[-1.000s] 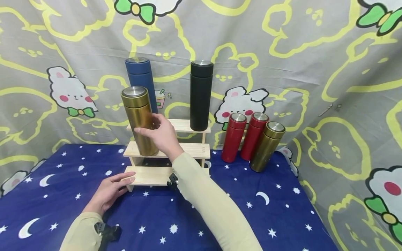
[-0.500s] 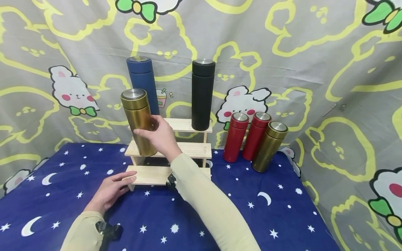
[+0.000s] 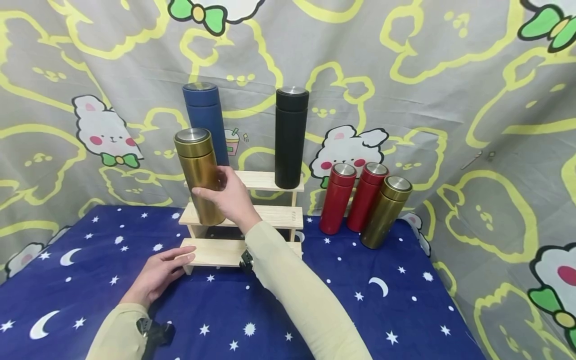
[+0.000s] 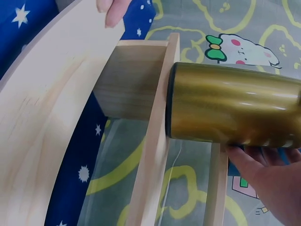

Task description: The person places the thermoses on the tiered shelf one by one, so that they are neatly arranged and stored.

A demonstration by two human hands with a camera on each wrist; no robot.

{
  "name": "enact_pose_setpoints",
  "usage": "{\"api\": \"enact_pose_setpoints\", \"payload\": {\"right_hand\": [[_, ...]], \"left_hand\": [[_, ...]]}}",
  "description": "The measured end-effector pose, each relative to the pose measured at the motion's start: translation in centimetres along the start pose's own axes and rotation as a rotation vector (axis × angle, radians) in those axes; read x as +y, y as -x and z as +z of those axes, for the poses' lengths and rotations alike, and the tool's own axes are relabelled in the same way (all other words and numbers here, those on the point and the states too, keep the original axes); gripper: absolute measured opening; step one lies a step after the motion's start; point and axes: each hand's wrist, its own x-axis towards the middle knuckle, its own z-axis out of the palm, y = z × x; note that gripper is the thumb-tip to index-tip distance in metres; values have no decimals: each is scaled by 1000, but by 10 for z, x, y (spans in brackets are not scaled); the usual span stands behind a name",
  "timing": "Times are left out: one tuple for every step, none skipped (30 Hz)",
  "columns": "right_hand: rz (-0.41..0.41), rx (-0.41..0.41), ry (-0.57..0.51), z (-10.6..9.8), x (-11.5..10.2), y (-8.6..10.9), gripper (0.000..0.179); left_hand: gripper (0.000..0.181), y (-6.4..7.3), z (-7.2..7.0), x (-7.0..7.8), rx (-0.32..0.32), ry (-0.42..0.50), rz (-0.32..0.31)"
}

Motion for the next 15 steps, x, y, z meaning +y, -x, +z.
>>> {"api": "enact_pose_setpoints", "payload": {"right_hand": [[-1, -2, 4, 0, 0, 0, 72], [-1, -4, 10, 0, 1, 1, 72], [-4, -4, 17, -1, 2, 1, 72], [-8, -3, 23, -2, 3, 1, 72], [-12, 2, 29, -2, 5, 2, 72], [-15, 6, 35, -4, 5, 2, 72], [-19, 9, 39, -5, 6, 3, 71], [-21, 14, 45, -7, 6, 4, 71], [-24, 17, 45, -9, 7, 5, 71], [-25, 17, 46, -12, 7, 6, 71], [-27, 15, 42, -14, 7, 8, 71], [-30, 13, 42, -16, 7, 10, 71], [-35, 12, 42, -19, 7, 11, 70], [-41, 12, 40, -21, 7, 13, 70], [-51, 12, 32, -24, 8, 15, 69]], "left_hand": [[47, 0, 0, 0, 2, -4, 1], [47, 0, 0, 0, 3, -6, 1], [47, 0, 0, -1, 5, -1, 1], [48, 0, 0, -1, 5, -1, 1], [48, 0, 1, -1, 4, -2, 2], [49, 0, 1, -1, 3, -2, 2], [49, 0, 1, -1, 1, 1, 2], [49, 0, 1, -1, -1, 4, 2], [49, 0, 1, -1, -3, 4, 1], [49, 0, 1, -1, -2, 1, 1], [49, 0, 1, -1, -1, 0, 0], [49, 0, 1, -1, 2, -1, -2], [48, 0, 1, -1, 4, -5, -2], [48, 0, 1, -1, 7, -11, -2], [48, 1, 1, 0, 8, -14, -3]]}}
